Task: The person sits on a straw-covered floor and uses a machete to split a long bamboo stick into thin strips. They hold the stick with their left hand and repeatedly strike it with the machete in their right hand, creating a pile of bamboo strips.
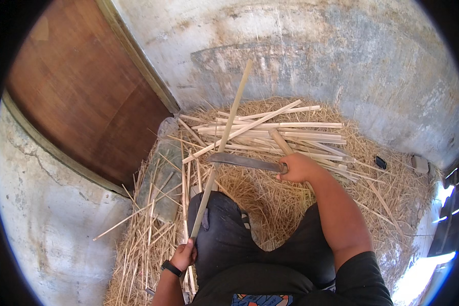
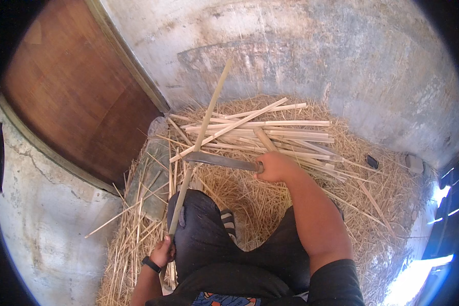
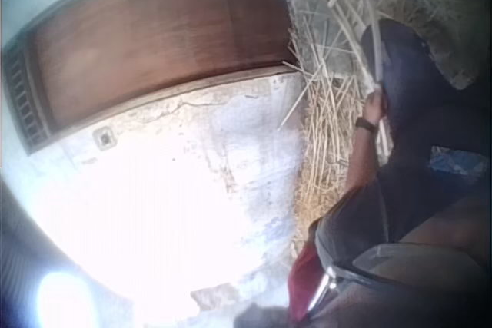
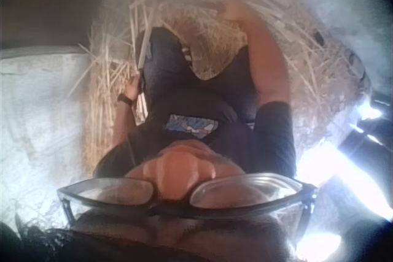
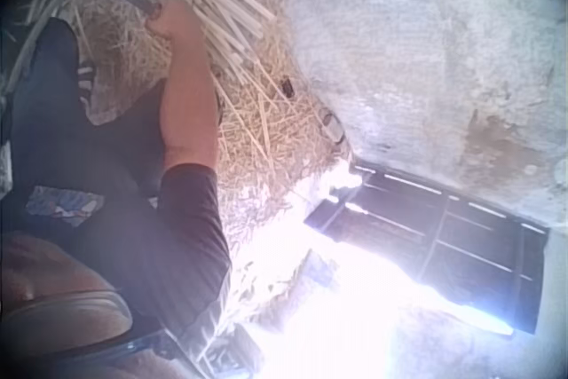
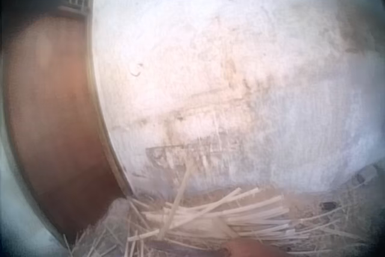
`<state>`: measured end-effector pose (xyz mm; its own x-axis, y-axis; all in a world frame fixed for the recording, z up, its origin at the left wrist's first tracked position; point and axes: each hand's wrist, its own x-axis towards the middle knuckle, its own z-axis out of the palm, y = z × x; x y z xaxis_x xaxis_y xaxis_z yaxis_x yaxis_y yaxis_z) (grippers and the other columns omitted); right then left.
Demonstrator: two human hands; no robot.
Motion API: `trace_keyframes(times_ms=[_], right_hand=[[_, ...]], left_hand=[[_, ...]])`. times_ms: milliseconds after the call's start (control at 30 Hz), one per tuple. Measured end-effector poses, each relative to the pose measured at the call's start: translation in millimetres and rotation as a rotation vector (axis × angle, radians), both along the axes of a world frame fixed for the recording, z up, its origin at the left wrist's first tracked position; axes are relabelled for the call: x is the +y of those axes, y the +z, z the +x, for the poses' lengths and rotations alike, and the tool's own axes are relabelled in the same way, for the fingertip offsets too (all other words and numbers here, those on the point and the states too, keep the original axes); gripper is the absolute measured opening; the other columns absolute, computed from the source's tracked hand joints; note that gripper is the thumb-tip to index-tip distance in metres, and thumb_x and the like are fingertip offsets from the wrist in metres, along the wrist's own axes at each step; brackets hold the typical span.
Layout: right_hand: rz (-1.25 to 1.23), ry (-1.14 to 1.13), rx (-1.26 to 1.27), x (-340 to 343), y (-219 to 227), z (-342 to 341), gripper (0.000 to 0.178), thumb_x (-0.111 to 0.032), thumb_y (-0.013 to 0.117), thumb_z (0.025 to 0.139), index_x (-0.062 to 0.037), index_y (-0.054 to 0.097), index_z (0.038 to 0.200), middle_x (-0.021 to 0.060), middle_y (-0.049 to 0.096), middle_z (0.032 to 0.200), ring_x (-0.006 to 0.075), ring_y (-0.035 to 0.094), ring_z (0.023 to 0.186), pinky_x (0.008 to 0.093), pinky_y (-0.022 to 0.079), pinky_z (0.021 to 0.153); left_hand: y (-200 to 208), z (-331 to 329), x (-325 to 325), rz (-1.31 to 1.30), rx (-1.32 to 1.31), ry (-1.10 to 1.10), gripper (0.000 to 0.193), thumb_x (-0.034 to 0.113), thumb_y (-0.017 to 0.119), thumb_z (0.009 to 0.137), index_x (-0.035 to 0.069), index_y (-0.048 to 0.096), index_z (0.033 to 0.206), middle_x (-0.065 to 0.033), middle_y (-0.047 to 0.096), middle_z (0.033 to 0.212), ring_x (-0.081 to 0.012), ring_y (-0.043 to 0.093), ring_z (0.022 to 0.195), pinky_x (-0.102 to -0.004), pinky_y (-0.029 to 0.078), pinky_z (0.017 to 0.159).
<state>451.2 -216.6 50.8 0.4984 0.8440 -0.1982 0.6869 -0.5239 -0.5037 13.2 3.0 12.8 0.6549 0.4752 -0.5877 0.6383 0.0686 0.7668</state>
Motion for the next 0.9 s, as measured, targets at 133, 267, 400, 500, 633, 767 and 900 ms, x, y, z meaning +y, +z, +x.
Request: trace_keyframes(times_ms=[133, 267, 400, 500, 633, 767, 900], right_hand=[[0.034, 0.015, -0.026, 0.7, -3.4, -5.5, 0.045, -0.042, 0.075, 0.076, -0.0079, 0.069, 0.106, 0.016, 0.068, 0.084, 0.033, 0.066, 0.085, 0.0436, 0.051, 0.075], [0.04, 0.081, 0.002, 3.0, -10.3, -3.9, 0.043, -0.041, 0.074, 0.077, -0.0077, 0.069, 0.104, 0.0159, 0.067, 0.084, 0.0332, 0.066, 0.085, 0.0442, 0.051, 0.076], [-0.012, 0.096, -0.014, 6.9, -5.1, -8.8, 0.042, -0.038, 0.075, 0.074, -0.0063, 0.069, 0.101, 0.0172, 0.068, 0.092, 0.0343, 0.066, 0.092, 0.0434, 0.051, 0.081], [-0.016, 0.094, -0.016, 7.2, -7.4, -9.2, 0.044, -0.039, 0.075, 0.075, -0.0052, 0.068, 0.102, 0.0176, 0.068, 0.091, 0.0347, 0.066, 0.091, 0.0434, 0.051, 0.081], [-0.012, 0.106, -0.01, 8.2, -13.3, -6.9, 0.046, -0.039, 0.075, 0.075, -0.0038, 0.067, 0.104, 0.018, 0.068, 0.092, 0.0349, 0.066, 0.091, 0.0434, 0.051, 0.081], [0.063, 0.118, -0.022, 7.8, -21.8, -5.2, 0.044, -0.039, 0.074, 0.077, -0.0026, 0.068, 0.102, 0.0185, 0.067, 0.084, 0.0356, 0.065, 0.084, 0.0446, 0.05, 0.075], [-0.035, 0.118, -0.003, 10.8, -14.4, -7.7, 0.048, -0.04, 0.074, 0.076, -0.0045, 0.067, 0.109, 0.0183, 0.068, 0.099, 0.0341, 0.065, 0.095, 0.043, 0.051, 0.083]], left_hand=[[0.0, -0.4, 0.0, -0.019, 0.0, 0.011, 0.073, 0.071, 0.034, 0.093, 0.008, 0.05, 0.06, -0.0027, 0.044, 0.052, -0.014, 0.042, 0.045, -0.0269, 0.033, 0.046], [0.7, 0.3, 3.6, -0.11, -0.008, 0.02, 0.073, 0.073, 0.036, 0.091, 0.008, 0.049, 0.061, -0.0024, 0.042, 0.051, -0.0137, 0.039, 0.043, -0.0269, 0.03, 0.044], [1.1, -0.2, 3.9, -0.147, -0.02, 0.031, 0.072, 0.074, 0.037, 0.09, 0.008, 0.049, 0.062, -0.002, 0.04, 0.051, -0.0134, 0.036, 0.041, -0.0267, 0.028, 0.043], [-2.8, -2.6, 5.9, -0.13, 0.002, 0.014, 0.072, 0.072, 0.033, 0.092, 0.008, 0.048, 0.063, -0.0033, 0.04, 0.054, -0.0155, 0.038, 0.044, -0.0285, 0.029, 0.043], [-3.5, -1.7, 5.1, -0.139, -0.029, 0.027, 0.073, 0.075, 0.037, 0.089, 0.008, 0.049, 0.062, -0.0025, 0.041, 0.051, -0.0139, 0.037, 0.041, -0.0266, 0.028, 0.042], [-3.6, -1.2, 5.6, -0.136, -0.026, 0.02, 0.073, 0.074, 0.037, 0.09, 0.008, 0.049, 0.063, -0.003, 0.041, 0.051, -0.0144, 0.037, 0.041, -0.027, 0.029, 0.042], [-7.8, -4.2, 7.4, -0.139, -0.022, 0.027, 0.073, 0.074, 0.036, 0.091, 0.008, 0.049, 0.063, -0.0033, 0.04, 0.05, -0.015, 0.038, 0.041, -0.0276, 0.029, 0.043]])
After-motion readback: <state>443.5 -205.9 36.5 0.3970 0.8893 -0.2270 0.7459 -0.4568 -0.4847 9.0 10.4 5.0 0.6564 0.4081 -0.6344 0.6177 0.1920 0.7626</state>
